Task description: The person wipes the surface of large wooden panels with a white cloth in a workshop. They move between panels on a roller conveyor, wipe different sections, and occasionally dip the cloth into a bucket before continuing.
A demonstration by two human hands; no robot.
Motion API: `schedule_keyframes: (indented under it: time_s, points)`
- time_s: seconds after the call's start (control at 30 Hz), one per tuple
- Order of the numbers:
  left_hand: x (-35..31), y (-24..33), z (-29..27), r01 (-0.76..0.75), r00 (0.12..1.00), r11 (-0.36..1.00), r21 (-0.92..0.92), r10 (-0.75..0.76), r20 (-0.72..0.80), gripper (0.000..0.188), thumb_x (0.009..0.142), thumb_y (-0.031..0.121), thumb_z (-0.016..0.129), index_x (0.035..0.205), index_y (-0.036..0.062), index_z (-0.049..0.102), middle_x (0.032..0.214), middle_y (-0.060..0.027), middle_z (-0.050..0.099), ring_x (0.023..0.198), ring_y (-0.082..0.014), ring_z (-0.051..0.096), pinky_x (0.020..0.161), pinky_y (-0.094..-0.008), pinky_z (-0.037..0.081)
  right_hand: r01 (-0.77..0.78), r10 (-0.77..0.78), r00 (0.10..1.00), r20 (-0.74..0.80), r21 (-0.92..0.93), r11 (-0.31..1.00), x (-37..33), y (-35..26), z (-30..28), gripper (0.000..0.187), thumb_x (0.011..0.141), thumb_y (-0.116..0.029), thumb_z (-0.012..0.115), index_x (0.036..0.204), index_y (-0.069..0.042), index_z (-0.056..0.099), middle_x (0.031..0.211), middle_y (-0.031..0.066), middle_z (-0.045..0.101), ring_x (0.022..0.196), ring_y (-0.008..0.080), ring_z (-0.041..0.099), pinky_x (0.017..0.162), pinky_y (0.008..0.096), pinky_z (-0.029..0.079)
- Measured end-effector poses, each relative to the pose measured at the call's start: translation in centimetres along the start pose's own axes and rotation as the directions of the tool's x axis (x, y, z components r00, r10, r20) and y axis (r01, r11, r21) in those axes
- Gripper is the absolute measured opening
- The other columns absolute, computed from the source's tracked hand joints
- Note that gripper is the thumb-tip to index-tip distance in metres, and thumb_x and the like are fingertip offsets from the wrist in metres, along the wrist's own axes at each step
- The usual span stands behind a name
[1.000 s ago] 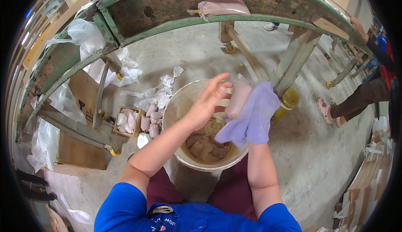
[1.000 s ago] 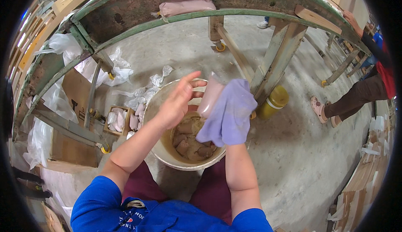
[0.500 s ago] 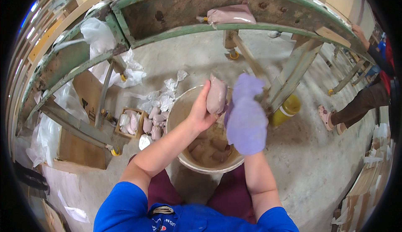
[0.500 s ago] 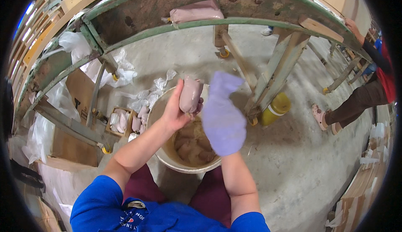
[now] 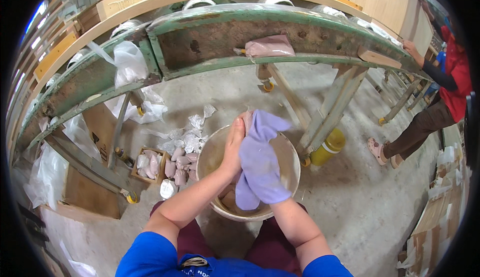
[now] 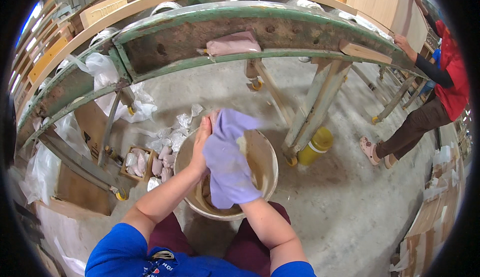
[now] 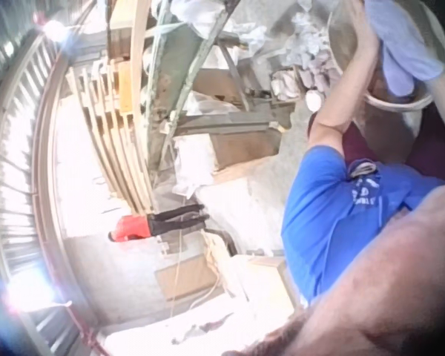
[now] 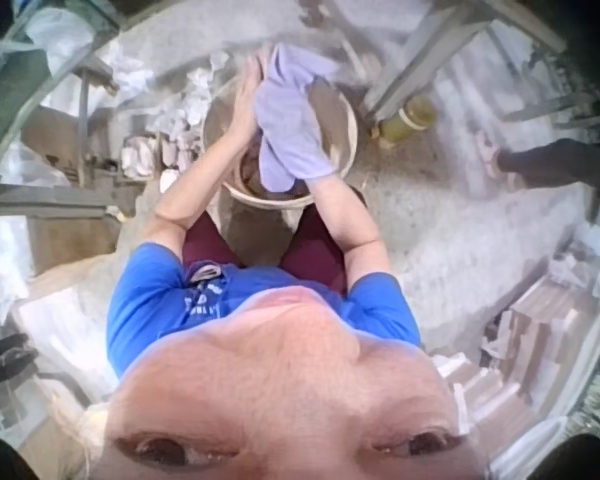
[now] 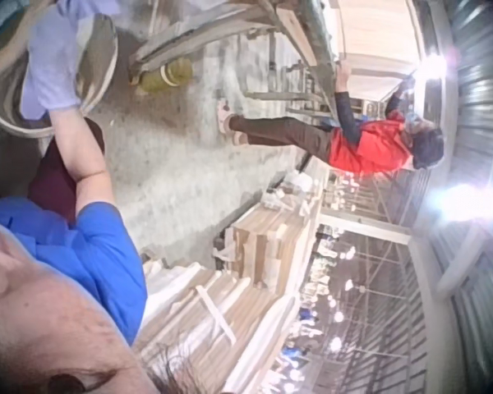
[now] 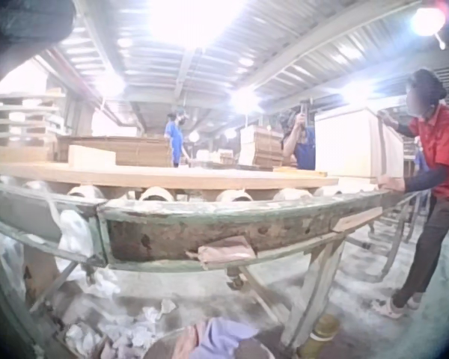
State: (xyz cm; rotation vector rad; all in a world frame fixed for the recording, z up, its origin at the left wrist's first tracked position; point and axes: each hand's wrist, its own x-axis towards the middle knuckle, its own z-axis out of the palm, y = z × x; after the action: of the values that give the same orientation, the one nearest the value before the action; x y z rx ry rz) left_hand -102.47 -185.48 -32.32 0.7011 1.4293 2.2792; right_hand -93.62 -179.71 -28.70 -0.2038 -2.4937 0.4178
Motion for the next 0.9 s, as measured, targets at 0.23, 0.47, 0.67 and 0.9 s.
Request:
schedule_keyframes:
  time_s: [0.23,0.47,0.67,0.9]
  points:
    - [-0.5,0.7,-0.4,-0.051,0.998,0.998,0.04,0.052,-0.045,0.053,0.1,0.04,0.028,0.132,-0.0011,0.041,0.129,-0.0135,0.047,0.12,-0.0229,0.043,0.106,-0.0318,0.028,-0.162,0.178,0.984,0.01,0.475,0.865,2.3,2.5,3.9,0.027,0.086,-0.017,0.055,0.106,0.0,0.053,0.101,0.0165,0.055,0.094,0.0301,0.052,0.084,0.0363,0.043]
    - [0.0,2.0,-0.9,-0.129,0.988,0.926,0.354,0.152,-0.036,0.05,0.1,0.039,0.028,0.126,0.0013,0.047,0.119,-0.011,0.053,0.111,-0.0175,0.048,0.101,-0.0291,0.034,-0.002,0.032,0.994,-0.107,0.273,0.962,6.8,3.1,4.3,0.025,0.086,-0.017,0.055,0.104,0.0,0.053,0.098,0.0151,0.055,0.091,0.0282,0.053,0.082,0.0349,0.043]
    - [0.8,4.3,-3.0,0.134,0.991,0.965,-0.225,-0.132,0.021,0.055,0.097,0.048,0.035,0.126,0.0033,0.048,0.115,-0.0073,0.055,0.1,-0.0147,0.053,0.091,-0.0281,0.042,0.122,-0.101,0.984,-0.145,0.147,0.982,1.1,-2.6,3.9,0.023,0.086,-0.017,0.055,0.102,0.0,0.054,0.095,0.0139,0.055,0.088,0.0265,0.053,0.079,0.0338,0.044]
    - [0.9,4.1,-1.2,0.401,0.915,0.836,-0.374,-0.341,0.217,0.051,0.097,0.042,0.035,0.128,0.003,0.046,0.122,-0.0125,0.054,0.107,-0.0197,0.054,0.091,-0.0324,0.045,-0.106,0.153,0.986,-0.059,0.488,0.866,8.3,6.2,2.7,0.02,0.086,-0.016,0.056,0.099,-0.001,0.055,0.092,0.0126,0.055,0.084,0.0245,0.053,0.077,0.0324,0.044]
